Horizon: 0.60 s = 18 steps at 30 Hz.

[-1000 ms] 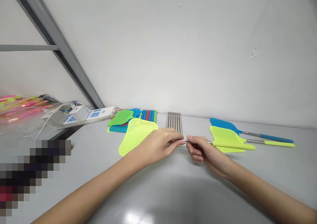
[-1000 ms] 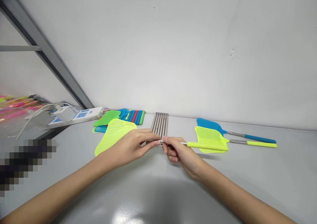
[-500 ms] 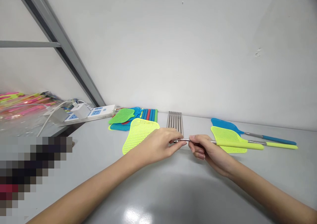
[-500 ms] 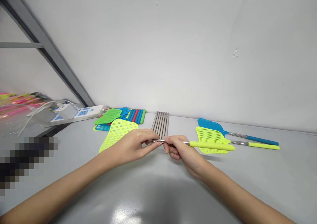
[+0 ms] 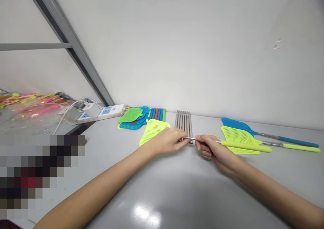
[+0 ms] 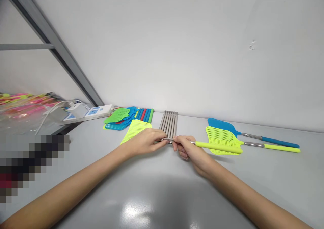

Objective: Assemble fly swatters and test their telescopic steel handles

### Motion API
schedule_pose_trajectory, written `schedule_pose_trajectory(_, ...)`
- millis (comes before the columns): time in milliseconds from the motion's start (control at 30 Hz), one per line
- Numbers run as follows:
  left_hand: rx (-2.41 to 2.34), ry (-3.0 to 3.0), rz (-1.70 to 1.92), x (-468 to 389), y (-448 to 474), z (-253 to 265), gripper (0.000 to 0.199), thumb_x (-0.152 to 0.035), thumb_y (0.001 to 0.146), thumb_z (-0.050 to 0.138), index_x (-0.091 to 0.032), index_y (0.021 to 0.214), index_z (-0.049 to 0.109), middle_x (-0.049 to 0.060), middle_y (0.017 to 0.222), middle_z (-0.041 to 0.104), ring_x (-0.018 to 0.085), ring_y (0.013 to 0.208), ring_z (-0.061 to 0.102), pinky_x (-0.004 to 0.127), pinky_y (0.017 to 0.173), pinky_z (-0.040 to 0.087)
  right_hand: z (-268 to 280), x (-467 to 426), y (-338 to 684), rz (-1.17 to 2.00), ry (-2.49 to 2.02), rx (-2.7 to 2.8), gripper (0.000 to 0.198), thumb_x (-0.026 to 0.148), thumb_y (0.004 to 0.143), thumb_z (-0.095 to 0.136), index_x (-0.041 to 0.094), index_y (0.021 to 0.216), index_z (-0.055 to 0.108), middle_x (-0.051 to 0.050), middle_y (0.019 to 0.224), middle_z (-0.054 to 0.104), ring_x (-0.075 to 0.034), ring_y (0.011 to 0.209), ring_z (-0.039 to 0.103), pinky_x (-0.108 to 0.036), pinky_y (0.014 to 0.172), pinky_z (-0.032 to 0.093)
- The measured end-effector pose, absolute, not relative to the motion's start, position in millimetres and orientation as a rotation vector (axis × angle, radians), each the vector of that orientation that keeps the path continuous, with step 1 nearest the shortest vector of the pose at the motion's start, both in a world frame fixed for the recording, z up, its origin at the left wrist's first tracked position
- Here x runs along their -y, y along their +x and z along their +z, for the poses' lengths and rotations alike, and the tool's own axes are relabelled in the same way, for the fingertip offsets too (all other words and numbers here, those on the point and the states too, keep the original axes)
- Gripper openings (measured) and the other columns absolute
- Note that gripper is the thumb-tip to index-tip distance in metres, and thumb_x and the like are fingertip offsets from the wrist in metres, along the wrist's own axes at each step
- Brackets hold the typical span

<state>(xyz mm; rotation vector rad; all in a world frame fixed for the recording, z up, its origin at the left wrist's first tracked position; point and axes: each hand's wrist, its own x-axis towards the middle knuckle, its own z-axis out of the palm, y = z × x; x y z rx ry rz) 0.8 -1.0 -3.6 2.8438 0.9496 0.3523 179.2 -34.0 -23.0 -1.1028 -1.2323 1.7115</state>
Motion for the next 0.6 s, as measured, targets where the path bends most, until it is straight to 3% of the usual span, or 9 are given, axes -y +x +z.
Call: schedule_pose_trajectory(600, -0.929, 2.876, 0.342, -4.3, -2.7, -7.4, 0.028, -0.025, 0.086, 0.036, -0.016, 0.063, 0.048, -0.001, 0.061, 0.049, 0.009, 0.053, 0.043, 0.021, 0.05, 0.027, -31.2, 33.2, 176.0, 1.704, -1.042, 1.195, 0.032, 0.036, 0.077, 0.048, 0.015, 0.052, 0.048, 0.007, 0.044, 0.021, -0.007, 0.042, 0.016, -0.023, 0.041, 0.014)
